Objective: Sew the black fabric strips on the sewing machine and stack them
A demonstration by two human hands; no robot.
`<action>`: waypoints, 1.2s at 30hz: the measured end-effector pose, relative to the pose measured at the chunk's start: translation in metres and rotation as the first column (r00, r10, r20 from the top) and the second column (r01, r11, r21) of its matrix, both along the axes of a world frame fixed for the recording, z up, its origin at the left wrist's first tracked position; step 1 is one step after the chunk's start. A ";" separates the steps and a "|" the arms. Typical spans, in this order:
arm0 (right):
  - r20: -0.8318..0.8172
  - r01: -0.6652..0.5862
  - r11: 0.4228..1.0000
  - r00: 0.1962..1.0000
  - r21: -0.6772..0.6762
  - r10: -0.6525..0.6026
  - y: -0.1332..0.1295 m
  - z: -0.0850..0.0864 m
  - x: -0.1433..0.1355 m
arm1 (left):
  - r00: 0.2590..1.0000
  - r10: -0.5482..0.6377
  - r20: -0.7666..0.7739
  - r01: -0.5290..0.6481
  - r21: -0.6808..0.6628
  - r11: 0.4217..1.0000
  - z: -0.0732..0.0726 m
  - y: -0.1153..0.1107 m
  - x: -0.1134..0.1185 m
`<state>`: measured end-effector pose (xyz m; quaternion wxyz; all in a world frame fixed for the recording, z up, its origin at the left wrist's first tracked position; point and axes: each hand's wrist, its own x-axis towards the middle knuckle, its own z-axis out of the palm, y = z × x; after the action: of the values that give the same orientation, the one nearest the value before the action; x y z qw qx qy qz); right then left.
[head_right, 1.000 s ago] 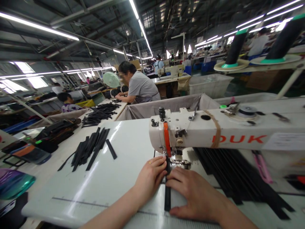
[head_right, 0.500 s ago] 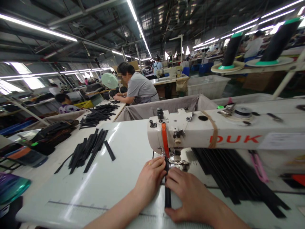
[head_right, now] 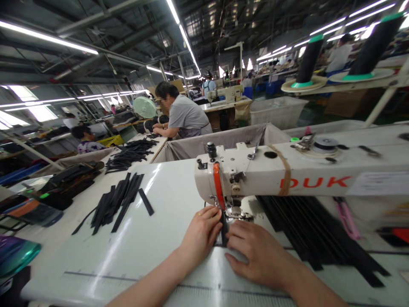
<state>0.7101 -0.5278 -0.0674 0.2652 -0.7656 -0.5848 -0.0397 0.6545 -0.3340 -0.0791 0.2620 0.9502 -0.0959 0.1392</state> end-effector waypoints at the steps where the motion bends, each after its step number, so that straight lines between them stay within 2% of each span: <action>1: 0.009 0.011 1.000 1.000 0.023 -0.011 0.000 -0.001 0.001 | 1.000 -0.003 0.003 0.003 0.002 1.000 0.000 0.000 0.000; 5: 0.051 0.059 0.997 0.997 0.055 -0.062 0.002 -0.006 0.004 | 1.000 -0.015 0.009 0.015 0.004 1.000 0.000 0.001 0.000; 17: 0.249 0.170 0.985 0.954 0.016 -0.168 0.012 -0.015 0.011 | 1.000 -0.011 0.010 0.011 0.021 1.000 -0.001 -0.002 -0.001; 22: 0.278 0.184 0.983 0.943 0.017 -0.182 0.012 -0.020 0.010 | 1.000 -0.003 0.027 0.002 0.038 0.999 -0.003 -0.004 -0.002; 36: 0.255 0.183 0.983 0.950 0.015 -0.181 0.012 -0.018 0.009 | 0.999 0.050 0.022 -0.052 0.108 0.993 -0.006 -0.008 -0.002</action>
<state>0.7194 -0.5156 -0.0852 0.1796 -0.8059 -0.5412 -0.1594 0.6526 -0.3422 -0.0847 0.2053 0.9637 -0.0817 0.1495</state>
